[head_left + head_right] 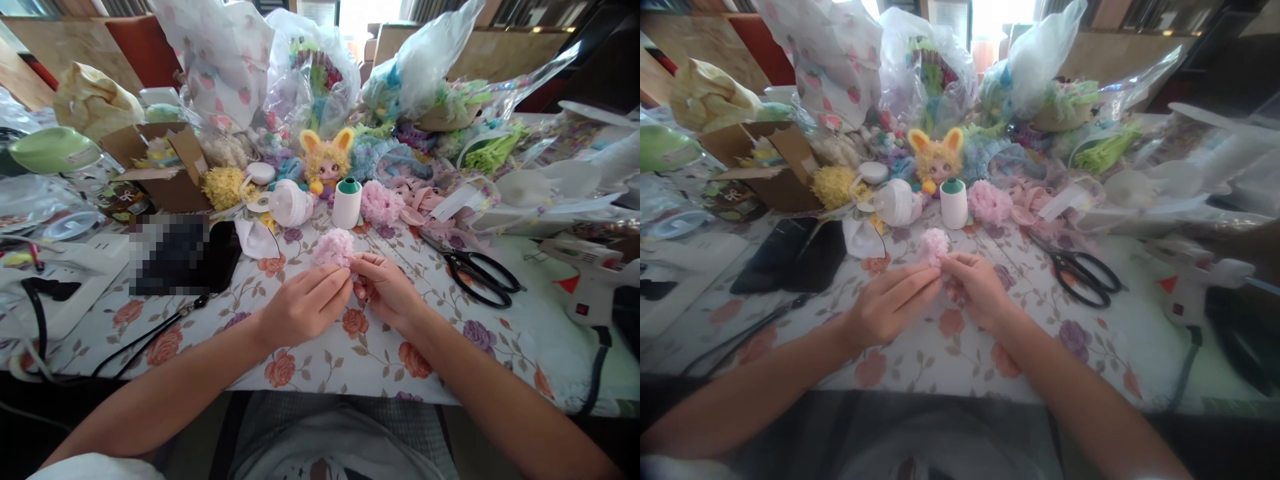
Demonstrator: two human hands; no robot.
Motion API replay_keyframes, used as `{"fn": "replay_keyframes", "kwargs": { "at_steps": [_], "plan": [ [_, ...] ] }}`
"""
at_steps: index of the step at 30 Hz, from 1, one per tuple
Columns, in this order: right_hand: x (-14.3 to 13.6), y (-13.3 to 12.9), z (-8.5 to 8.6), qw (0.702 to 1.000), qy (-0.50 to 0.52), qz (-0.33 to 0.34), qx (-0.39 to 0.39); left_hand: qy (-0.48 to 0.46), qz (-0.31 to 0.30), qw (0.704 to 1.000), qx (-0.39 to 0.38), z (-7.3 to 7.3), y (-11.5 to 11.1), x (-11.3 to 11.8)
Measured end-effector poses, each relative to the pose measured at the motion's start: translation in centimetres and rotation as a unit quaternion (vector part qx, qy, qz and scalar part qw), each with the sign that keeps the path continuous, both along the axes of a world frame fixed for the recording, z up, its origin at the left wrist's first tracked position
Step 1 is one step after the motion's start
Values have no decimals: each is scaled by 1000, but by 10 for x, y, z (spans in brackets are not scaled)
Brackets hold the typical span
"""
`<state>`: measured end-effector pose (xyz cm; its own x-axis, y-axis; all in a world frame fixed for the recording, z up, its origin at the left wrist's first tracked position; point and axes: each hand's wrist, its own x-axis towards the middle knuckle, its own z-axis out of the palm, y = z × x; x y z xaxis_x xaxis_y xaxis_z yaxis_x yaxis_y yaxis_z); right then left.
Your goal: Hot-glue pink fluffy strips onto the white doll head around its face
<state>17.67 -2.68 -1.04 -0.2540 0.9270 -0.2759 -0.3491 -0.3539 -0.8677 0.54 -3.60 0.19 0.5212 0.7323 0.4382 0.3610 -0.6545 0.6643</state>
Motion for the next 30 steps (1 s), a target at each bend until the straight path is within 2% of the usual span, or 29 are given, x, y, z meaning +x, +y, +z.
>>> {"fn": "replay_keyframes", "kwargs": {
  "at_steps": [8,12,14,16,19,21,22,24,27,29,30],
  "plan": [
    [-3,-2,1,1000,19,2,10,6,-62,997,-48,-7,2,0],
    [-1,-2,-1,1000,24,-11,8,23,-84,996,-23,-12,3,3],
    [0,-1,-2,1000,14,-17,11,62,-92,992,54,-15,4,4],
    [0,-1,-4,1000,-3,-18,23,122,-86,970,189,-18,6,4],
    [-1,-1,-5,999,-21,-12,40,206,-69,892,396,-22,9,4],
    [-2,-2,-5,999,-26,-9,43,233,-74,855,458,-23,11,5],
    [-2,-2,-5,999,-29,-9,40,240,-81,848,465,-24,11,6],
    [-3,-2,-5,999,-35,-10,30,235,-93,855,453,-23,11,8],
    [-2,-2,-5,999,-34,-12,16,146,-102,899,400,-17,8,8],
    [-2,-1,-5,999,-26,-12,15,33,-68,938,338,-11,7,5],
    [-1,-1,-4,1000,-22,-12,16,-21,-25,956,291,-8,7,3]
  ]
}}
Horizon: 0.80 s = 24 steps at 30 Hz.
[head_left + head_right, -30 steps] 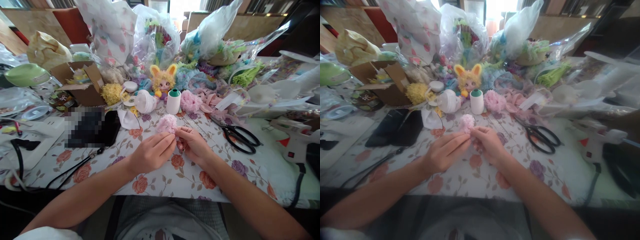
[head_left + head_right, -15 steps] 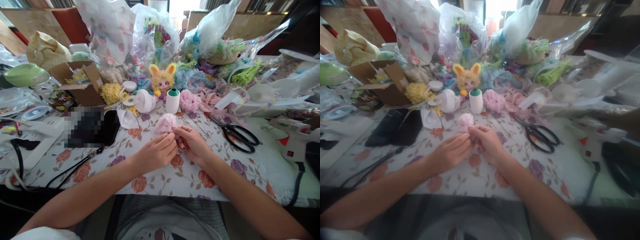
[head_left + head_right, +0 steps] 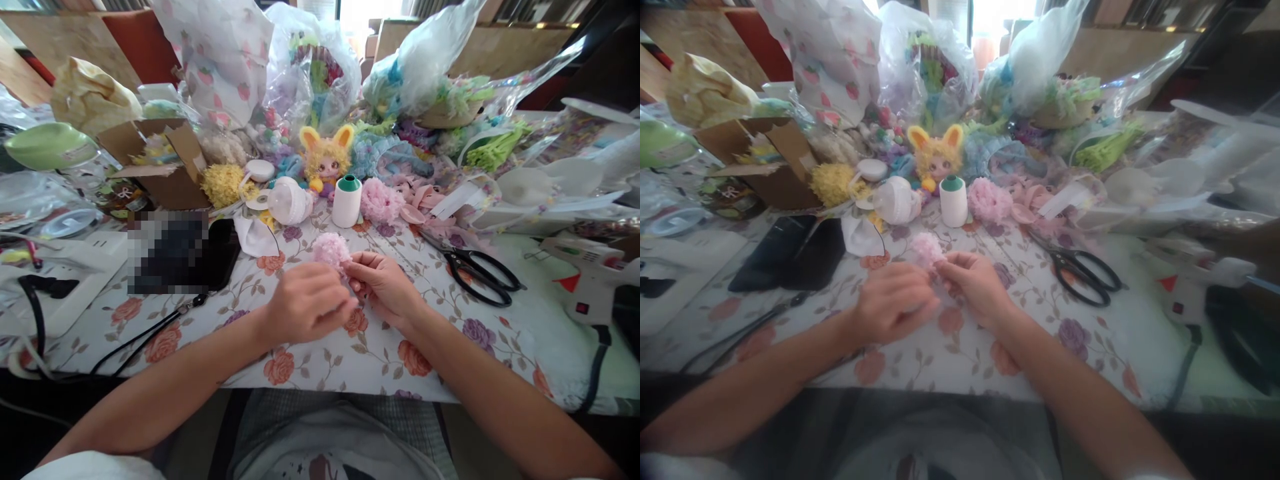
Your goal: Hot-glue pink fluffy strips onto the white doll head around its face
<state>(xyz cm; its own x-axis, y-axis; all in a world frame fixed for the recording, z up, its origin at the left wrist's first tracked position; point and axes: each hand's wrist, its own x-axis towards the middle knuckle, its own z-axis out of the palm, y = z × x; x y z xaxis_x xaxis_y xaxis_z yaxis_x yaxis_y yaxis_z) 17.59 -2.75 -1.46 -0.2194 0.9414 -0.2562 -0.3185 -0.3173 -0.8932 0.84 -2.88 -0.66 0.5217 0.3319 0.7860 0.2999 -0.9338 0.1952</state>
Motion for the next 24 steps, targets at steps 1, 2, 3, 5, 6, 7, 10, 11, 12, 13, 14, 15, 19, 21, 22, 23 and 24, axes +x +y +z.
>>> {"fn": "replay_keyframes", "kwargs": {
  "at_steps": [1,2,3,5,6,7,10,11,12,13,14,15,19,21,22,23,24],
  "plan": [
    [1,1,1,1000,3,1,1,-55,41,995,-65,3,1,-2],
    [2,1,2,1000,8,1,2,-99,88,981,-143,5,4,-5],
    [3,2,2,1000,12,4,2,-127,126,956,-230,6,7,-7],
    [5,2,4,1000,21,14,0,-147,135,891,-407,7,14,-10],
    [5,2,4,999,25,21,0,-151,108,858,-480,7,18,-10],
    [5,2,4,999,28,29,0,-158,68,827,-535,6,22,-10],
    [3,1,3,999,25,38,11,-207,-31,761,-614,6,28,-9],
    [2,0,2,999,20,38,14,-224,-49,745,-627,7,29,-8],
    [0,0,0,999,13,37,13,-233,-59,730,-639,8,30,-8],
    [-1,0,-1,999,5,35,8,-236,-61,718,-652,8,30,-8],
    [-2,0,-3,999,-4,33,1,-235,-52,709,-662,9,31,-7],
    [-3,0,-4,999,-16,32,-6,-235,-37,705,-668,9,32,-7],
    [-5,2,-9,997,-78,21,10,-288,-7,690,-664,4,39,-7],
    [-5,2,-10,993,-113,26,21,-308,-42,668,-677,2,42,-7],
    [-5,3,-10,991,-127,30,22,-313,-56,660,-681,1,44,-6],
    [-5,3,-10,990,-138,35,23,-319,-63,658,-680,0,44,-6],
    [-5,3,-10,988,-146,40,23,-327,-61,661,-673,0,45,-5]
  ]
}}
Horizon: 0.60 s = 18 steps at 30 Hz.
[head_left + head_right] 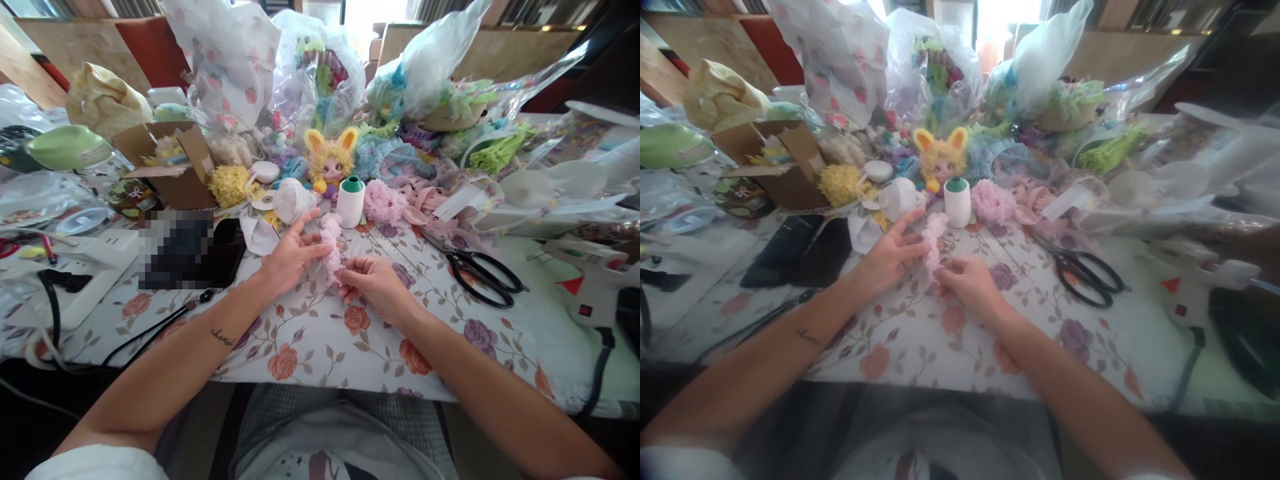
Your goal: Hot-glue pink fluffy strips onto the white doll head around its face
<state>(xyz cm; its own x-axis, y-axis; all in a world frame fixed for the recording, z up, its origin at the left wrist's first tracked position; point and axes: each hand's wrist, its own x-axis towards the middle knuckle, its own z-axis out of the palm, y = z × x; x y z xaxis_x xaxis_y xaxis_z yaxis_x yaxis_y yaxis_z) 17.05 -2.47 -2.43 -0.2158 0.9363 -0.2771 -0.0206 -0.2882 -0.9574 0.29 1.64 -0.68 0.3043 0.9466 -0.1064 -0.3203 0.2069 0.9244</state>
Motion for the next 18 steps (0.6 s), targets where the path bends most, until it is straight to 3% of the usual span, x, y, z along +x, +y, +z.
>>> {"fn": "replay_keyframes", "kwargs": {
  "at_steps": [5,9,14,17,18],
  "plan": [
    [1,0,3,1000,2,18,-12,26,83,991,103,-2,3,-2],
    [5,1,5,996,60,34,-49,113,133,961,213,-5,10,-6],
    [7,2,8,992,97,14,-79,251,190,900,303,-5,14,-9],
    [8,4,9,993,97,-12,-66,342,228,841,351,1,3,-11],
    [8,4,10,993,98,-20,-64,365,220,837,343,3,-2,-12]
  ]
}}
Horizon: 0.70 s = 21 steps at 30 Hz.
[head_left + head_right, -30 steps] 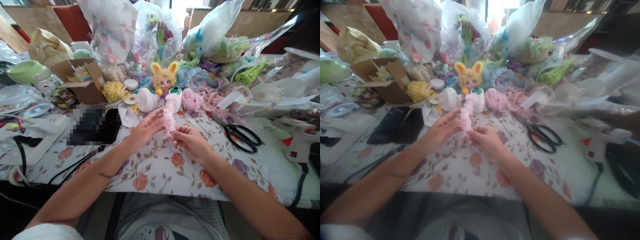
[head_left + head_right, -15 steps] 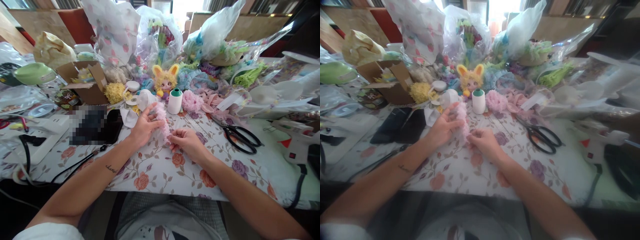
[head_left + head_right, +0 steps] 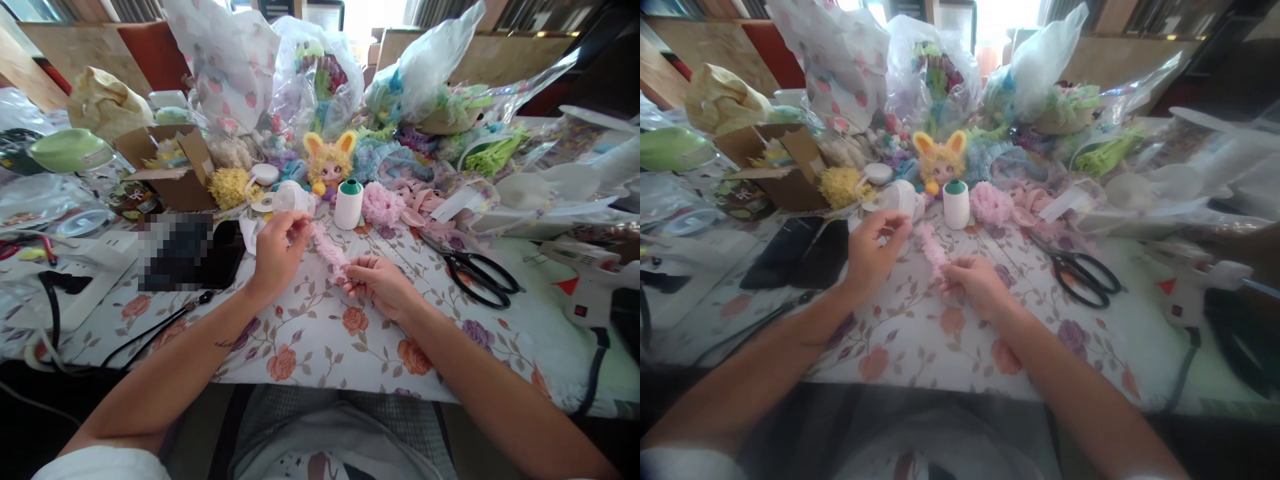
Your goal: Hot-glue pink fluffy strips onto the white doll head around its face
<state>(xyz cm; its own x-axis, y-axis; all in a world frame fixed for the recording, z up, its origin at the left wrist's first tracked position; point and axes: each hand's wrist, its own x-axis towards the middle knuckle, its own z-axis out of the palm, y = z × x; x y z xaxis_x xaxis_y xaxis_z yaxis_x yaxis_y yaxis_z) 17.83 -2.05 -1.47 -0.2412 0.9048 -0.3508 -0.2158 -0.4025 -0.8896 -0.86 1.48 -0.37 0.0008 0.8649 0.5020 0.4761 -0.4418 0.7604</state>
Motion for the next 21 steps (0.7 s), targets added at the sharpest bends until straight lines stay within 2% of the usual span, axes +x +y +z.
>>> {"fn": "replay_keyframes", "kwargs": {
  "at_steps": [2,4,6,10,12,21],
  "plan": [
    [1,1,0,1000,6,-10,-2,25,-45,994,-95,4,-9,0],
    [2,2,0,1000,18,-9,-7,28,-121,970,-208,6,-15,1],
    [3,2,0,999,33,-3,-16,-4,-193,936,-294,5,-17,3],
    [3,1,0,998,62,19,-13,-147,-309,847,-406,-1,-16,7],
    [2,-1,1,997,67,29,-4,-177,-319,830,-422,-3,-16,8],
    [-3,-5,2,998,14,23,54,-147,-279,844,-433,3,-16,8]
  ]
}}
